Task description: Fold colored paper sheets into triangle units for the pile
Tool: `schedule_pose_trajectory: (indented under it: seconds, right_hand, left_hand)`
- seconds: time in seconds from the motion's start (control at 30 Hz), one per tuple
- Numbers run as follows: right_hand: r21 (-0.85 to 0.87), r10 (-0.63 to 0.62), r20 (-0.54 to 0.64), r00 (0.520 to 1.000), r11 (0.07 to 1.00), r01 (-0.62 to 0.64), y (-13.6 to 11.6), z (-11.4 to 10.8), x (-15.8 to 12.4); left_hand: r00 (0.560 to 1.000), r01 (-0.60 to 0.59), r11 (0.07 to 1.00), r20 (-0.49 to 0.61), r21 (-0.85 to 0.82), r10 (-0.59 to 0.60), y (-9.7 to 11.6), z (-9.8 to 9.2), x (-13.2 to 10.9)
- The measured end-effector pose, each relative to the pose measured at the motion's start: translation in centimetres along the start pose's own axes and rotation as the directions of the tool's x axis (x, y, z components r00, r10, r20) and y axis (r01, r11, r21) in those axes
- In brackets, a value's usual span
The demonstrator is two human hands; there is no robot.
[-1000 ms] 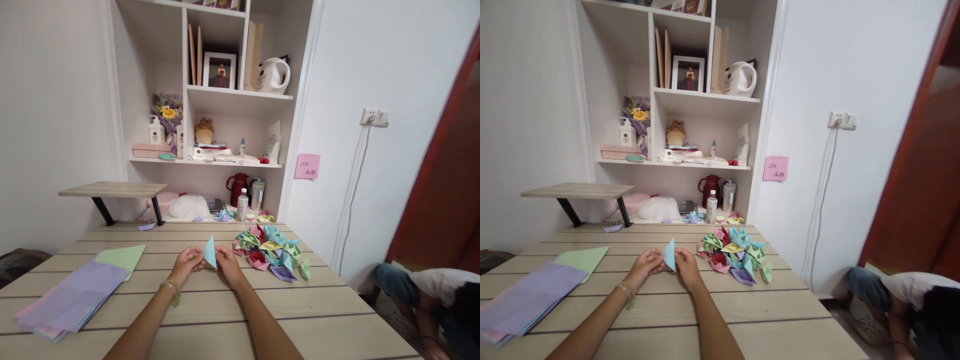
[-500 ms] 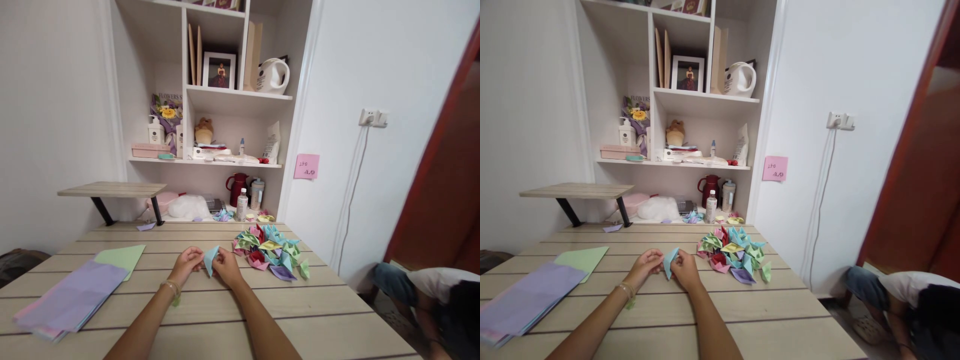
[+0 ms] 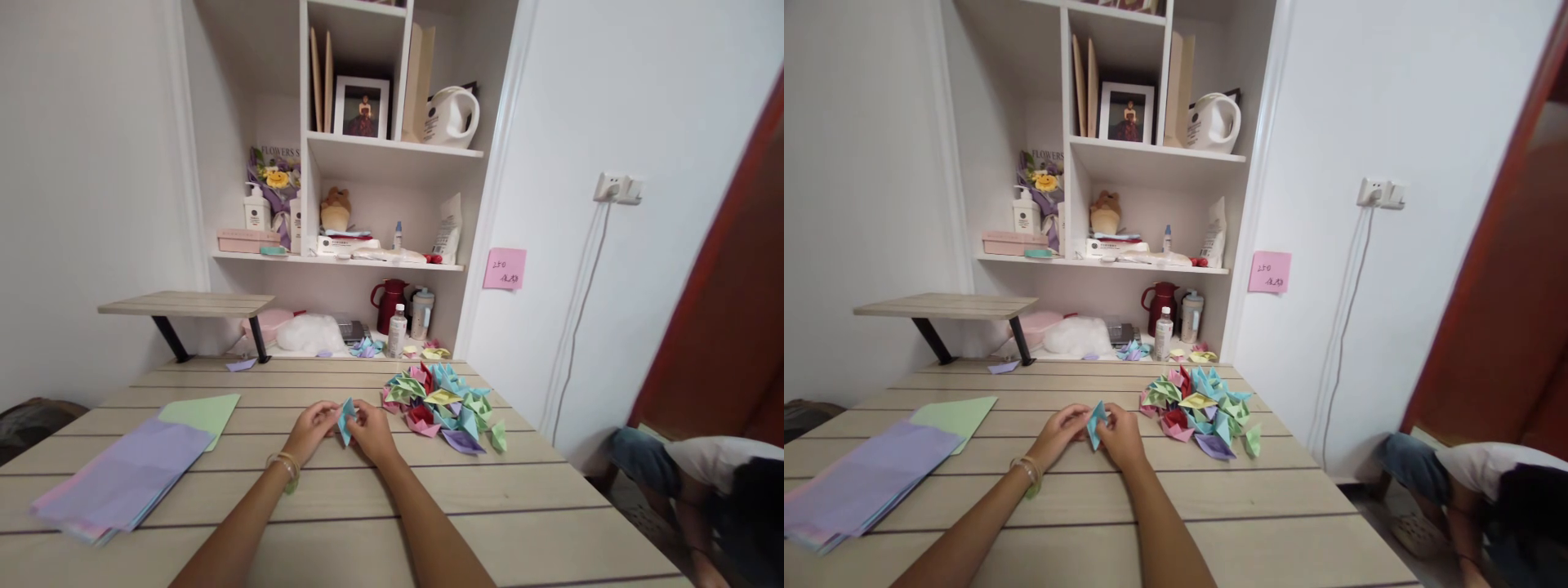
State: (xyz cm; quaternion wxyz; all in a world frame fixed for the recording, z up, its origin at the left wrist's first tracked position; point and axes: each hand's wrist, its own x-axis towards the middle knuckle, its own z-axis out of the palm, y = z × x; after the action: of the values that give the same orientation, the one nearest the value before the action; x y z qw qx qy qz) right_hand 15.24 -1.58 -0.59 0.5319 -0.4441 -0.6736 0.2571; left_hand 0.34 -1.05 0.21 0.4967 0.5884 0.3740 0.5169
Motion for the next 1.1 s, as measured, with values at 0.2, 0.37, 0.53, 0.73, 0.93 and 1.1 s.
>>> schedule_pose_trajectory:
  seconds: [0.2,0.37,0.53,0.73,0.93,1.1]
  right_hand:
    - [0.356,0.136,-0.013,0.991,0.926,-0.122,0.3,0.1,0.3]
    - [0.586,0.217,0.104,0.971,0.775,-0.236,-0.2,-0.6,0.5]
    - [0.625,0.221,0.209,0.953,0.719,-0.304,-0.6,-1.1,0.5]
    - [0.584,0.221,0.138,0.965,0.769,-0.260,0.0,-0.6,0.6]
    - [0.563,0.195,0.103,0.975,0.797,-0.219,0.3,-0.4,0.7]
    - [0.514,0.105,0.121,0.987,0.844,-0.152,0.3,-0.5,0.5]
  left_hand:
    - [1.000,0.018,0.999,0.023,-0.049,-0.017,0.4,0.3,-0.1]
    - [0.997,0.002,0.997,-0.072,-0.082,-0.008,1.0,0.0,0.0]
    - [0.993,0.010,0.997,-0.118,-0.079,-0.020,1.1,-0.4,0.1]
    - [1.000,0.001,0.994,-0.028,-0.107,-0.004,0.7,-0.3,0.1]
    - [0.999,-0.027,0.997,-0.025,-0.070,0.025,0.7,0.0,-0.1]
    - [0.995,-0.079,0.997,-0.057,0.006,0.079,0.9,0.0,-0.3]
